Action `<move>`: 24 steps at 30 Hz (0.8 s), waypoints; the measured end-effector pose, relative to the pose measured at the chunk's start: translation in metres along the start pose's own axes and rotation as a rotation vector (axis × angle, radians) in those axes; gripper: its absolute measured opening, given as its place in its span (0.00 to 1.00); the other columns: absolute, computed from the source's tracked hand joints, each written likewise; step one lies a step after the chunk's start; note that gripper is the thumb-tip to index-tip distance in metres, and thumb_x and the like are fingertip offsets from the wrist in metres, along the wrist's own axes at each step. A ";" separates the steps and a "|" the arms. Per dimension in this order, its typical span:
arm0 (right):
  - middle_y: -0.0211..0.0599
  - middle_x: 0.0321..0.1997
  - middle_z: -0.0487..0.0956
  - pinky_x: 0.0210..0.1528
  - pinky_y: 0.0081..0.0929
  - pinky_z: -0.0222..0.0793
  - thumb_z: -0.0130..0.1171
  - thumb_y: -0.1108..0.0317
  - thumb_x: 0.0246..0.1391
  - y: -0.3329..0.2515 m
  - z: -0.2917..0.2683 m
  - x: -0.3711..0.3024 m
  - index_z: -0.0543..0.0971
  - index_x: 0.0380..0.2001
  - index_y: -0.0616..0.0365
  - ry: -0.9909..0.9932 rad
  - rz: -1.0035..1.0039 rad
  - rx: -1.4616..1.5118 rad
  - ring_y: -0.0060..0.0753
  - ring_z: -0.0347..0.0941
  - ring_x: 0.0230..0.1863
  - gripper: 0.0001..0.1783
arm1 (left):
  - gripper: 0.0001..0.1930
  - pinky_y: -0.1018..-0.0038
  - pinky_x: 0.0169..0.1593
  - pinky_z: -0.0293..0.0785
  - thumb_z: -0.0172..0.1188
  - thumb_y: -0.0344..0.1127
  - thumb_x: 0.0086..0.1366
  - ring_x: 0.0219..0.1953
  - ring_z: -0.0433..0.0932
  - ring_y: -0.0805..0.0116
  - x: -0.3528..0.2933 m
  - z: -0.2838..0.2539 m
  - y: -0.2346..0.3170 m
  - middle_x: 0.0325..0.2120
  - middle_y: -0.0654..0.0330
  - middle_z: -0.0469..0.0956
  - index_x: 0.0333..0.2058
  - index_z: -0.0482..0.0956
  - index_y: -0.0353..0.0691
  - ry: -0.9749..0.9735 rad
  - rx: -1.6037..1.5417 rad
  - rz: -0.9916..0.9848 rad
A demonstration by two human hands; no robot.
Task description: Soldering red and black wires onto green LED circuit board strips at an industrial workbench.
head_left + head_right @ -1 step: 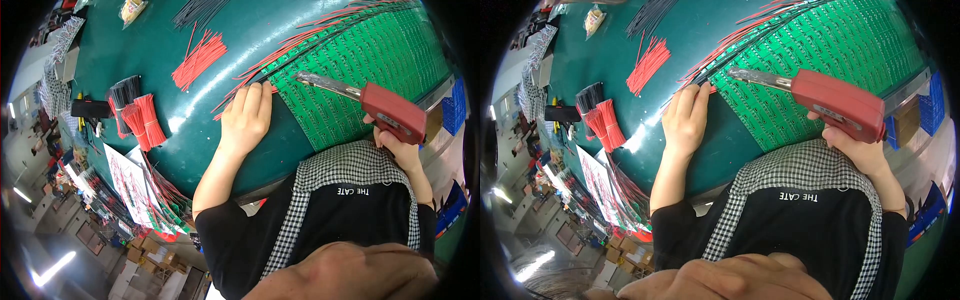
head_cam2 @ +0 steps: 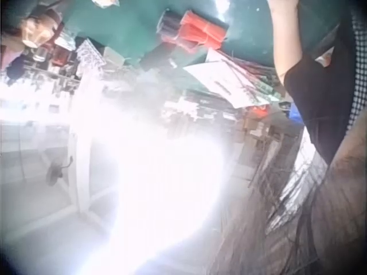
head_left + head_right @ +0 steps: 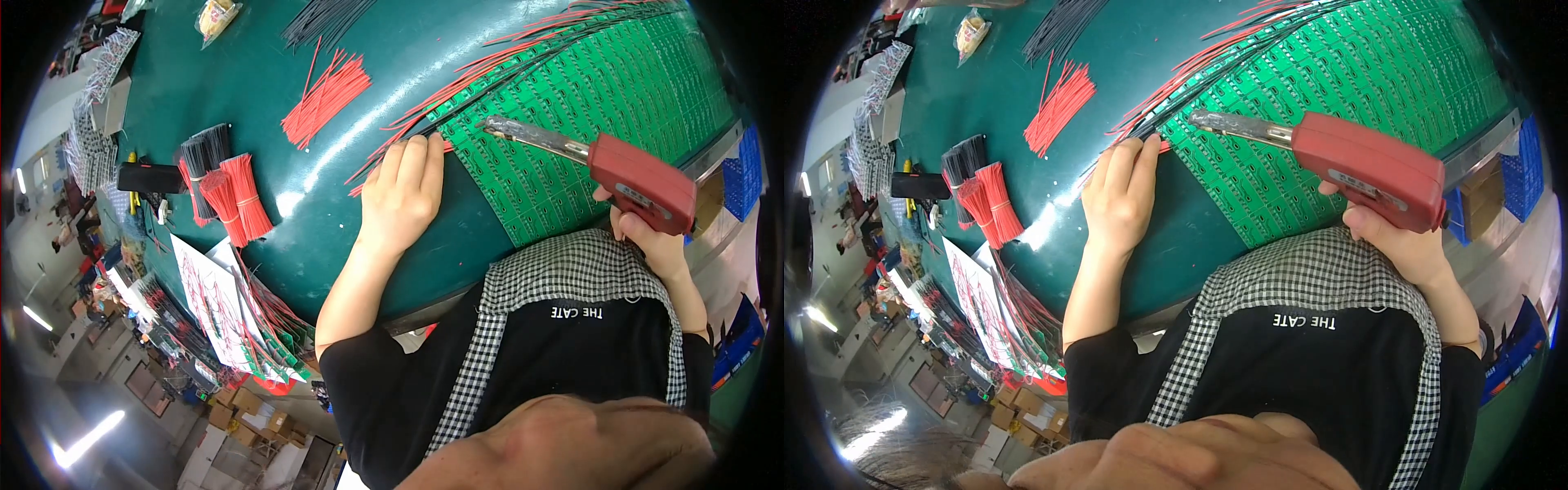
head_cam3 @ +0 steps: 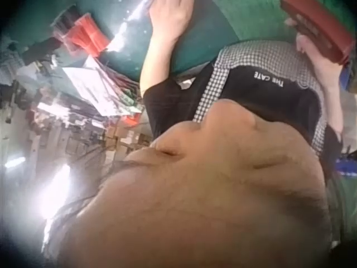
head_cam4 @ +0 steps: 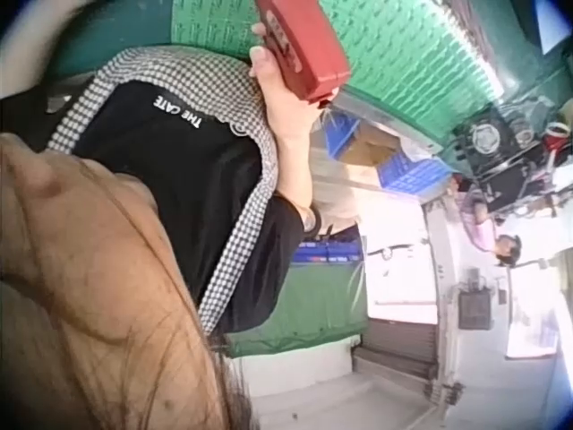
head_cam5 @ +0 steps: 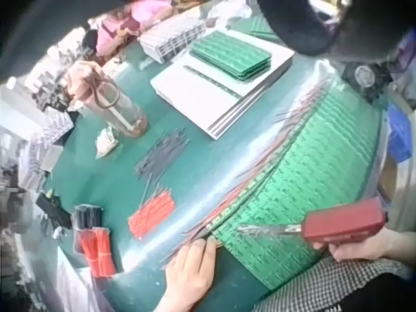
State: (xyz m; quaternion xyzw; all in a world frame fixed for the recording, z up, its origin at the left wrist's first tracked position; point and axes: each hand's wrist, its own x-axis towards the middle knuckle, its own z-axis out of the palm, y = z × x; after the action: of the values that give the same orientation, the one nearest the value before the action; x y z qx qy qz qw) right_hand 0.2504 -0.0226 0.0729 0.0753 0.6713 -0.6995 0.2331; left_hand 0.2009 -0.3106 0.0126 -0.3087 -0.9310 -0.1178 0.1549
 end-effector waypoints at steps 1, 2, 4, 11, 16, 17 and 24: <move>0.37 0.40 0.76 0.26 0.13 0.64 0.57 0.73 0.47 0.000 0.000 0.000 0.69 0.47 0.62 0.010 0.009 0.003 0.15 0.65 0.26 0.22 | 0.14 0.76 0.28 0.70 0.58 0.23 0.43 0.26 0.72 0.68 0.000 0.000 0.000 0.27 0.59 0.71 0.33 0.77 0.34 0.000 -0.007 -0.004; 0.37 0.40 0.76 0.26 0.13 0.64 0.57 0.73 0.47 0.001 0.000 0.000 0.69 0.47 0.62 0.011 0.005 0.009 0.15 0.65 0.26 0.22 | 0.14 0.76 0.28 0.70 0.58 0.23 0.43 0.26 0.73 0.67 0.000 0.000 0.000 0.27 0.59 0.71 0.33 0.77 0.34 0.000 -0.014 -0.009; 0.38 0.40 0.76 0.25 0.13 0.64 0.57 0.72 0.47 0.004 0.000 0.002 0.69 0.48 0.62 0.006 -0.004 0.030 0.15 0.66 0.26 0.22 | 0.13 0.76 0.27 0.70 0.58 0.23 0.43 0.26 0.73 0.67 -0.001 0.000 -0.002 0.27 0.59 0.72 0.32 0.77 0.33 0.006 -0.019 -0.004; 0.42 0.40 0.74 0.22 0.15 0.60 0.55 0.65 0.49 0.006 0.001 0.004 0.66 0.48 0.66 0.019 0.007 -0.054 0.18 0.63 0.20 0.24 | 0.10 0.83 0.27 0.69 0.57 0.27 0.47 0.28 0.73 0.71 0.006 -0.013 0.004 0.27 0.59 0.72 0.32 0.76 0.32 0.053 0.091 0.188; 0.31 0.35 0.77 0.25 0.14 0.66 0.59 0.71 0.47 -0.001 0.006 0.011 0.73 0.42 0.61 0.054 0.071 -0.028 0.14 0.67 0.24 0.16 | 0.09 0.84 0.24 0.68 0.57 0.27 0.48 0.27 0.72 0.71 0.020 -0.008 0.009 0.26 0.59 0.72 0.31 0.76 0.32 0.091 0.093 0.296; 0.31 0.35 0.77 0.25 0.14 0.66 0.59 0.71 0.47 -0.001 0.008 0.013 0.73 0.42 0.61 0.059 0.073 -0.026 0.14 0.67 0.24 0.16 | 0.09 0.83 0.24 0.68 0.57 0.27 0.48 0.27 0.72 0.72 0.019 -0.006 0.006 0.26 0.60 0.71 0.31 0.76 0.32 0.029 0.090 0.247; 0.30 0.29 0.77 0.26 0.15 0.66 0.64 0.71 0.43 -0.001 0.016 0.017 0.74 0.38 0.61 0.097 0.082 0.034 0.15 0.69 0.25 0.17 | 0.11 0.83 0.23 0.68 0.56 0.26 0.45 0.25 0.71 0.73 0.016 0.007 -0.003 0.25 0.60 0.70 0.31 0.75 0.32 0.008 0.070 0.187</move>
State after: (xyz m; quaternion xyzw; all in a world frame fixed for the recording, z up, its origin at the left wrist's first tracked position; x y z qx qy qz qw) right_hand 0.2384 -0.0418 0.0681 0.1407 0.6662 -0.6961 0.2276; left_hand 0.1858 -0.3019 0.0120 -0.3883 -0.9011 -0.0714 0.1796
